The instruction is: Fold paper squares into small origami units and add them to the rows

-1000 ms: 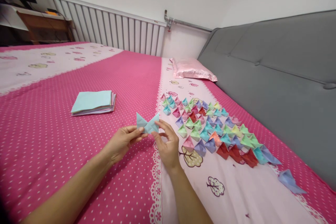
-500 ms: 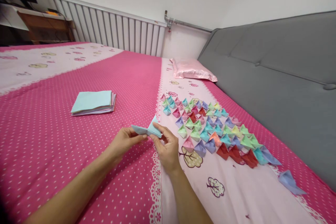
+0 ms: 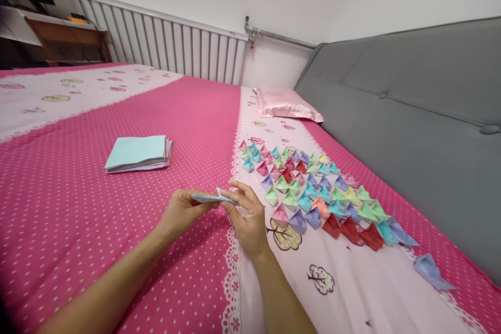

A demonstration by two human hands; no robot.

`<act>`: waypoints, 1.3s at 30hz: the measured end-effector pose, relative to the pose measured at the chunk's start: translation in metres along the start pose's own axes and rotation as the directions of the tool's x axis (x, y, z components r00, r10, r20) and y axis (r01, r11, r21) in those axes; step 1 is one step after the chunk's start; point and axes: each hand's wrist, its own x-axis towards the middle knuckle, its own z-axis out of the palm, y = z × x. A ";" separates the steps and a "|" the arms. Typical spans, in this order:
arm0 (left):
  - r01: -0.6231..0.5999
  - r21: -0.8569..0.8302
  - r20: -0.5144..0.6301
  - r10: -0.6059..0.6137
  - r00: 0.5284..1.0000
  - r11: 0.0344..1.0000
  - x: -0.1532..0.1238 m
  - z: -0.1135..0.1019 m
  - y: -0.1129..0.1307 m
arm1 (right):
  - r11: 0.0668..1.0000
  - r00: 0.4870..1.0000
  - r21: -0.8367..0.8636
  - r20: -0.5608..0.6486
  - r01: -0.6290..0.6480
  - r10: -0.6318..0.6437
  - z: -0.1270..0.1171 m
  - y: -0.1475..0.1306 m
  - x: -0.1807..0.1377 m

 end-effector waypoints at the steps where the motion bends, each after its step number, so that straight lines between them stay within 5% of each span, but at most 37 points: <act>1: 0.006 0.003 -0.006 -0.006 1.000 1.000 0.000 0.000 0.001 | 1.000 1.000 -0.005 0.003 0.005 -0.005 -0.001 0.000 0.000; 9: 0.125 -0.220 0.039 -0.120 0.992 0.967 0.003 0.001 -0.002 | 1.000 0.997 0.000 0.072 0.003 -0.003 -0.005 0.000 0.002; 13: 0.095 -0.107 0.112 -0.083 0.990 0.990 0.003 0.000 -0.003 | 0.998 0.997 0.052 0.076 -0.030 0.026 -0.006 0.002 0.003; 23: 0.087 0.038 0.062 -0.089 0.994 0.995 0.002 -0.001 -0.003 | 0.994 0.996 0.066 -0.014 -0.087 0.088 -0.003 0.006 0.003; 30: 0.107 0.006 0.019 -0.107 0.994 0.994 0.003 -0.003 -0.002 | 0.948 0.952 0.210 -0.143 -0.240 0.272 -0.003 0.015 0.001; 39: 0.156 -0.092 0.051 -0.152 0.987 0.983 0.006 -0.002 -0.005 | 0.974 0.966 0.138 -0.163 -0.181 0.203 -0.006 0.015 0.001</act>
